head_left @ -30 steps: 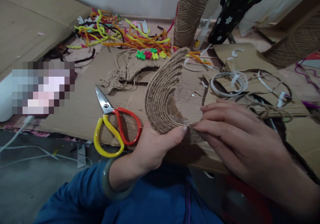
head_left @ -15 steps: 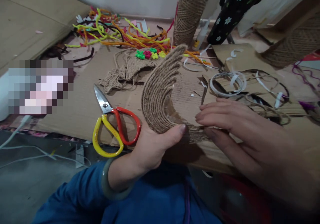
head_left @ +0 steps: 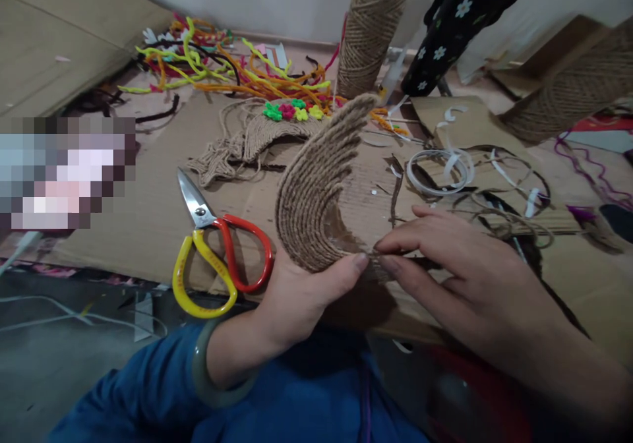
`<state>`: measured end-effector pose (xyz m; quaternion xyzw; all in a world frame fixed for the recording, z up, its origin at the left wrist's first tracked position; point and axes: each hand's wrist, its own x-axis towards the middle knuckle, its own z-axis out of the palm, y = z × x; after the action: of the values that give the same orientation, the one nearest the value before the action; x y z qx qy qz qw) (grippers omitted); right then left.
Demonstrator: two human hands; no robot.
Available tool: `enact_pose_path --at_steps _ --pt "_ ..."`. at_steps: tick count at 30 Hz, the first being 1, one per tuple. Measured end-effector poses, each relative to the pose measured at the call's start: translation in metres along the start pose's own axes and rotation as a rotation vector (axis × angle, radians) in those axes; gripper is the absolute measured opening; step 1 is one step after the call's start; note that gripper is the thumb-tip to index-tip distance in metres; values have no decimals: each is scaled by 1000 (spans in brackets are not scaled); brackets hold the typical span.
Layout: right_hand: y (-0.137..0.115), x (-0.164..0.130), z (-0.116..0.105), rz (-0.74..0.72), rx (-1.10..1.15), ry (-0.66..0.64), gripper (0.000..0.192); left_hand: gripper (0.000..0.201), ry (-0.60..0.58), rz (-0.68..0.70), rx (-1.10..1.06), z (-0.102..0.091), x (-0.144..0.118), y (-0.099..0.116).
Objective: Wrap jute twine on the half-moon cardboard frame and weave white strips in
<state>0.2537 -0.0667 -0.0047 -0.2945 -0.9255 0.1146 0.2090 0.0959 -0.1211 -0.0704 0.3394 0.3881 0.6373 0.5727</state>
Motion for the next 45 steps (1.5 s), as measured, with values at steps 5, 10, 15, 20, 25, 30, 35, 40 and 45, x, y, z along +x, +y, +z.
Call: enact_pose_path --at_steps 5,10,15,20,25,30,35,40,45 --pt "1 2 5 22 26 -33 13 32 -8 -7 -10 0 0 -1" --pt "2 1 8 -9 -19 -2 14 24 39 -23 -52 1 1 -1" --pt "6 0 2 0 -2 -12 20 29 60 -54 -91 2 1 -1" --pt "5 5 3 -35 -4 -107 18 28 67 -20 -96 3 2 -2" --pt "6 5 8 -36 -30 -78 22 19 76 -57 -106 4 1 -2" --pt "13 1 3 14 37 -76 29 24 98 -70 -108 4 1 0" --pt "11 3 4 -25 -1 -108 22 21 76 -69 -109 4 2 -1" --pt "13 4 7 -41 -23 -81 28 28 88 -60 -153 4 3 -1" --pt "14 4 5 -15 28 -110 31 24 75 -58 -125 4 3 -1"
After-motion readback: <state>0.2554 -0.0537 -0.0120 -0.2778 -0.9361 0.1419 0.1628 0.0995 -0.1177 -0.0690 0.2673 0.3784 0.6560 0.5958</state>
